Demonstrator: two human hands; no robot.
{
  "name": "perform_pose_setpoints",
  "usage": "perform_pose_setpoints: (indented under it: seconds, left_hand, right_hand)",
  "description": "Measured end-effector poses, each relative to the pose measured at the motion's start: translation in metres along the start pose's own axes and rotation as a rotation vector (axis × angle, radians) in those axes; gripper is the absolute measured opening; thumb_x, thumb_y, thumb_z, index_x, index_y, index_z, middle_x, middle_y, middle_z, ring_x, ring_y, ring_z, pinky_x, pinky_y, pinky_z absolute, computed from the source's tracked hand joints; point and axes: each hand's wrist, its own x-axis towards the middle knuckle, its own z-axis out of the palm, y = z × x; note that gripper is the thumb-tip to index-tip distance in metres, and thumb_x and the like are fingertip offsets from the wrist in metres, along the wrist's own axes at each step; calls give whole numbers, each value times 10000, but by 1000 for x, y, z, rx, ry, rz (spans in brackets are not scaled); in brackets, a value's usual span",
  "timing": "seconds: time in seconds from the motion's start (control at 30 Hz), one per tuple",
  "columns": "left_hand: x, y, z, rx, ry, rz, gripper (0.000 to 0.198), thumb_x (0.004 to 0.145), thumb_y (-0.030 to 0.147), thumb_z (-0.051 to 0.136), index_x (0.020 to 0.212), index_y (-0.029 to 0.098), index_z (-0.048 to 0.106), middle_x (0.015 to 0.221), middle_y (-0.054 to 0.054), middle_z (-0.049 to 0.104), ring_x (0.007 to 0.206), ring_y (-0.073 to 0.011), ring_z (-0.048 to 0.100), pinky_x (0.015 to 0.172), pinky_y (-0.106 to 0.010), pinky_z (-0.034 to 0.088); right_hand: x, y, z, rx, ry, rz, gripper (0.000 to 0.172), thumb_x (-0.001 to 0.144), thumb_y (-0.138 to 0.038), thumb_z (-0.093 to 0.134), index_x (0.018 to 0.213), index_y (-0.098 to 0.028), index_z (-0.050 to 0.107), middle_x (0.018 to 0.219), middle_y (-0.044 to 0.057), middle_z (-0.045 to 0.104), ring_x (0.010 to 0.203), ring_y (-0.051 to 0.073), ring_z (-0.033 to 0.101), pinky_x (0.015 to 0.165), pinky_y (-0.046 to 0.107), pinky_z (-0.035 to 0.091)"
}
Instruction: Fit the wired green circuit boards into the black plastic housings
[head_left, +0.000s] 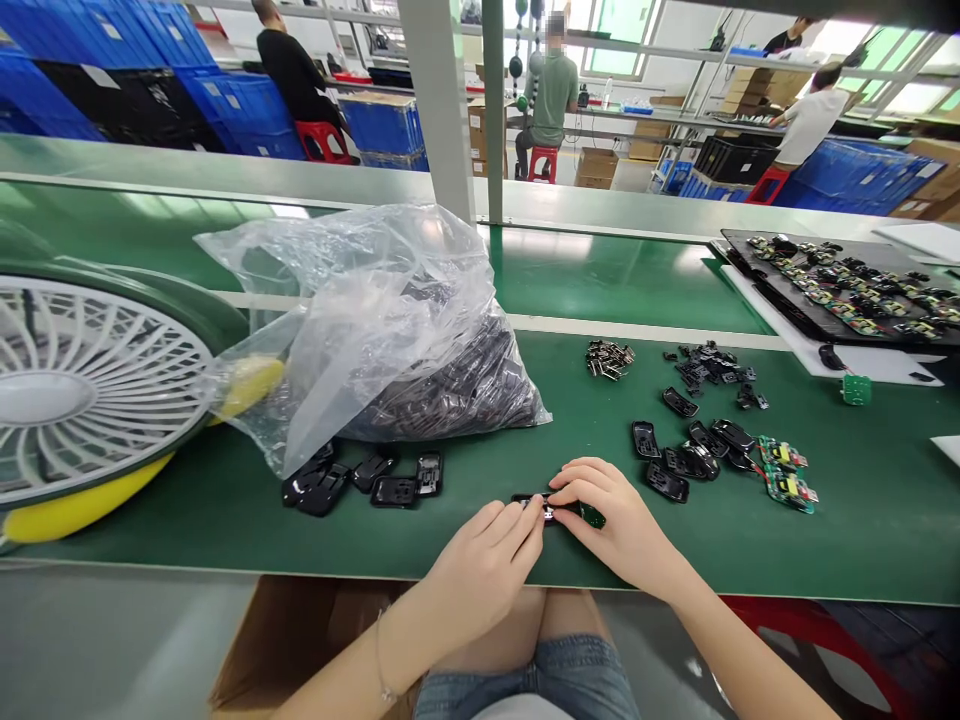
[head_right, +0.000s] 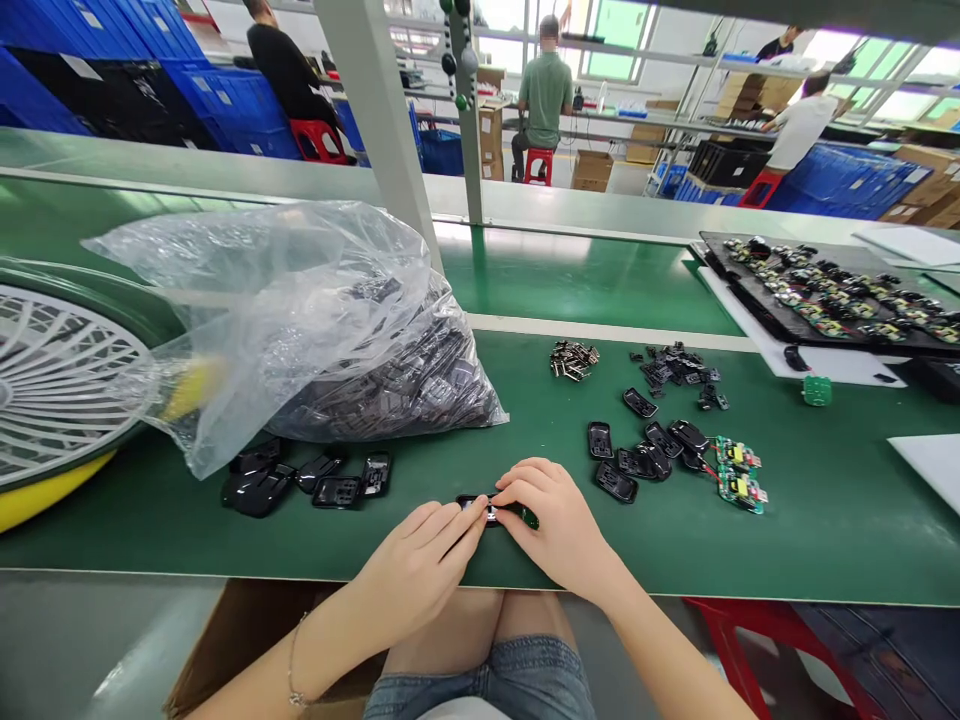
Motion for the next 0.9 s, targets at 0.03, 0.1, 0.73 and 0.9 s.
perform_pose_setpoints:
  seconds: [0.03, 0.1, 0.73, 0.9]
  left_hand:
    - [-1, 0, 1, -2, 5, -9, 320, 858, 81, 434, 1125, 52, 609, 1171, -148, 650, 958, -227, 566, 845, -365, 384]
    - [-3, -1, 2, -12, 13, -30, 327, 870, 83, 434, 1148, 60, 605, 1192, -132, 647, 931, -218, 562, 829, -361, 385]
    - [-2, 7, 4, -17, 71, -104, 347, 911, 106, 364, 1128, 122, 634, 1160, -59, 681, 974, -210, 562, 884, -358, 357]
    - [0, -6, 7, -34, 226, -26, 369, 931, 105, 332, 1052, 154, 676, 1071, -23, 723, 878, -196, 594, 817, -337, 391]
  right_hand:
    - [1, -1, -1, 46, -14, 58, 91, 850, -129, 609, 858, -219, 623, 959, 32, 688, 1000, 205, 593, 871, 400, 484]
    - [4, -3, -2, 109, -45, 141, 113, 824, -104, 627, 814, -214, 608, 912, 19, 682, 976, 199, 597, 867, 397, 480]
    - [-11, -16, 4, -145, 38, 37, 149, 889, -118, 525, 949, -211, 625, 1063, 69, 630, 1127, 231, 526, 964, 421, 473]
    - [-31, -12, -12, -292, 73, -27, 193, 889, -167, 530, 1067, -189, 601, 1204, 93, 577, 1217, 246, 465, 1036, 424, 434]
